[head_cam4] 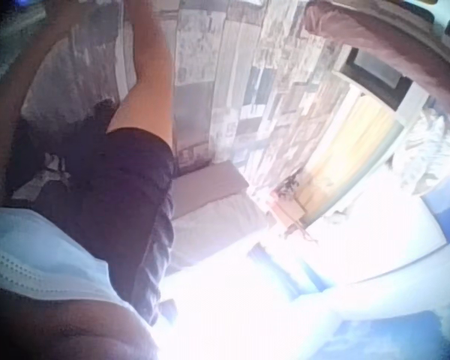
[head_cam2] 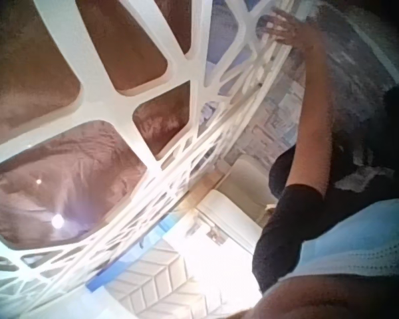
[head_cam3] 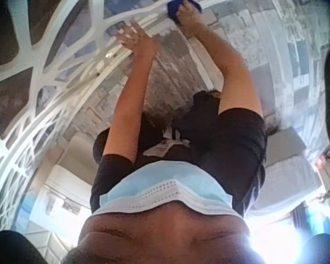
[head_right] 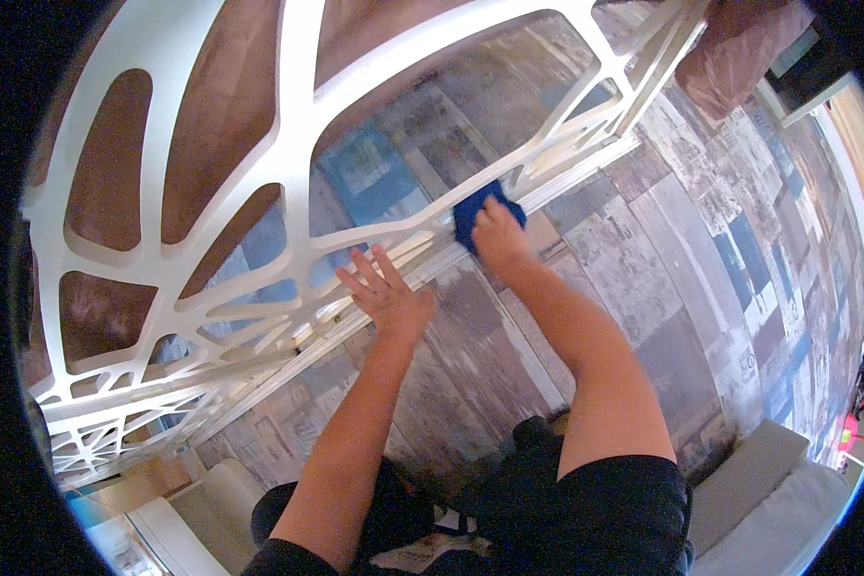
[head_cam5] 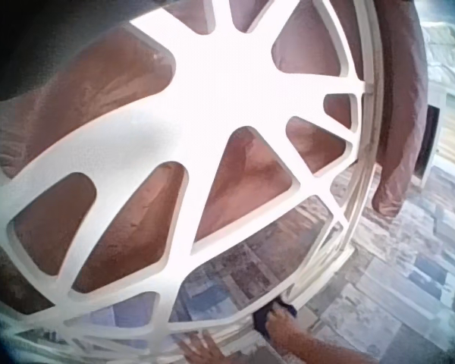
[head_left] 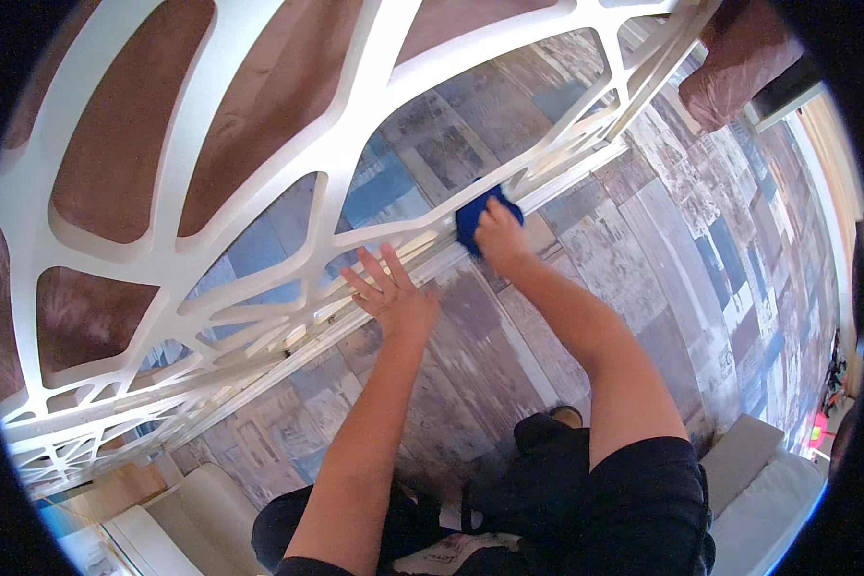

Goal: The person sweeps debris on the floor with a red broom, then wipes a white lattice chair with a blue cloth. The person squats and sits on the floor to clean the lower sections of the chair.

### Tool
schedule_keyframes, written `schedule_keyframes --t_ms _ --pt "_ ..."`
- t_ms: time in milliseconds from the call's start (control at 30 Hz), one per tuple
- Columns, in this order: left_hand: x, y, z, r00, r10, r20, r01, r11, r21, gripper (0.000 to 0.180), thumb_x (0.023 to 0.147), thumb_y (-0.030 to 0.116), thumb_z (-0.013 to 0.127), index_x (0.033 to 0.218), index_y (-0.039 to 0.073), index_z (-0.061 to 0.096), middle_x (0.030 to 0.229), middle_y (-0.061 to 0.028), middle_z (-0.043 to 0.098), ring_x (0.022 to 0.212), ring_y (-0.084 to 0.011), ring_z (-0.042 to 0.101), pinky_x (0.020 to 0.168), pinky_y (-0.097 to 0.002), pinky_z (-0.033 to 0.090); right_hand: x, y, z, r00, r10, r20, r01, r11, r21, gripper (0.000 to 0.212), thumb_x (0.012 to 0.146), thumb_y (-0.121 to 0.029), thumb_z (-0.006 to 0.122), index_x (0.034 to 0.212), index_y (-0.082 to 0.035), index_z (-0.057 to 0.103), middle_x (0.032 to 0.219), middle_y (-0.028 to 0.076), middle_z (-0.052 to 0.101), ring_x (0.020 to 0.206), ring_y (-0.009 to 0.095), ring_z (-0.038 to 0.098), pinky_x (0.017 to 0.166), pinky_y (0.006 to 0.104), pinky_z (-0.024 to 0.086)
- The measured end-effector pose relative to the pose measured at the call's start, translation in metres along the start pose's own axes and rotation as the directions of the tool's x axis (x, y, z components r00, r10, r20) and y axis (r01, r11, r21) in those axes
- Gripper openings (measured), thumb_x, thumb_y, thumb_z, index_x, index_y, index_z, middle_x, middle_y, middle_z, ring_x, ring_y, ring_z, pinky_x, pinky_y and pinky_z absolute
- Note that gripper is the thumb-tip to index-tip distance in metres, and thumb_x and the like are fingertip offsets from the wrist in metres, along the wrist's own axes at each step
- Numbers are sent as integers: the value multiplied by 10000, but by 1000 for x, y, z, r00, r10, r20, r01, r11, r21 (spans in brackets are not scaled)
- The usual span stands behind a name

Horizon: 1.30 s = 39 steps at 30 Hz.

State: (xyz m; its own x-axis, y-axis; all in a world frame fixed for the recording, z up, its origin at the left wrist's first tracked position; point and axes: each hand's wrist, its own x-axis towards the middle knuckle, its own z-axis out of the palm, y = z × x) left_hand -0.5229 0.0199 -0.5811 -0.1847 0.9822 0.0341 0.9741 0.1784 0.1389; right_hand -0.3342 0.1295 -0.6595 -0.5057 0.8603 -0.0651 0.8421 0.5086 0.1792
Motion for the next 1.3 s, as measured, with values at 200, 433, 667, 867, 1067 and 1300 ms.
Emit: schedule_keyframes --t_ms 200,433,667,867,1067,1300 --pt "-1 5 3 999 -33 2 33 999 -31 1259 659 357 796 1528 37 -57 1553 -283 -167 1369 -580 -224 1077 -716 33 -7 1 -14 992 -1 128 12 996 -85 273 854 -220 551 1000 -109 753 1151 111 652 1266 333 454 1125 513 262" --pt "-1 1 2 1000 -6 -28 5 999 -50 1226 671 334 793 1514 -9 -29 1543 -315 -154 1362 -593 -218 1097 -690 14 -54 -14 48 946 -288 -147 299 953 56 249 771 -232 579 825 -83 770 1041 96 687 1166 342 508 1126 486 300" --pt "-26 35 9 984 171 -57 -180 944 -277 1000 786 235 710 1517 -24 78 1562 -308 -9 1433 -523 -52 1147 -600 73 -57 72 75 860 462 -217 -340 836 431 263 787 -68 550 986 39 684 1138 243 603 1172 425 473 1109 481 321" --pt "-21 80 88 913 403 59 -360 866 -348 840 852 236 665 1476 -83 202 1562 -295 105 1453 -461 96 1174 -538 108 -48 -1 21 924 357 135 -372 766 524 279 801 -153 583 920 79 682 1113 296 587 1132 421 480 1019 504 352" --pt "-9 93 100 926 245 286 -186 958 -217 888 904 369 587 1490 -106 118 1593 -250 -32 1476 -415 -31 1182 -511 82 -43 38 38 868 492 73 -409 622 668 330 785 -134 579 1015 98 623 1094 305 580 1128 448 478 1036 539 324" --pt "-12 105 107 939 208 274 -196 978 -71 868 932 413 536 1475 -135 138 1584 -276 -41 1465 -454 -25 1176 -535 77 -11 209 65 675 705 217 -679 480 555 307 781 -96 578 1017 98 610 1120 324 573 1155 455 480 1037 503 356"
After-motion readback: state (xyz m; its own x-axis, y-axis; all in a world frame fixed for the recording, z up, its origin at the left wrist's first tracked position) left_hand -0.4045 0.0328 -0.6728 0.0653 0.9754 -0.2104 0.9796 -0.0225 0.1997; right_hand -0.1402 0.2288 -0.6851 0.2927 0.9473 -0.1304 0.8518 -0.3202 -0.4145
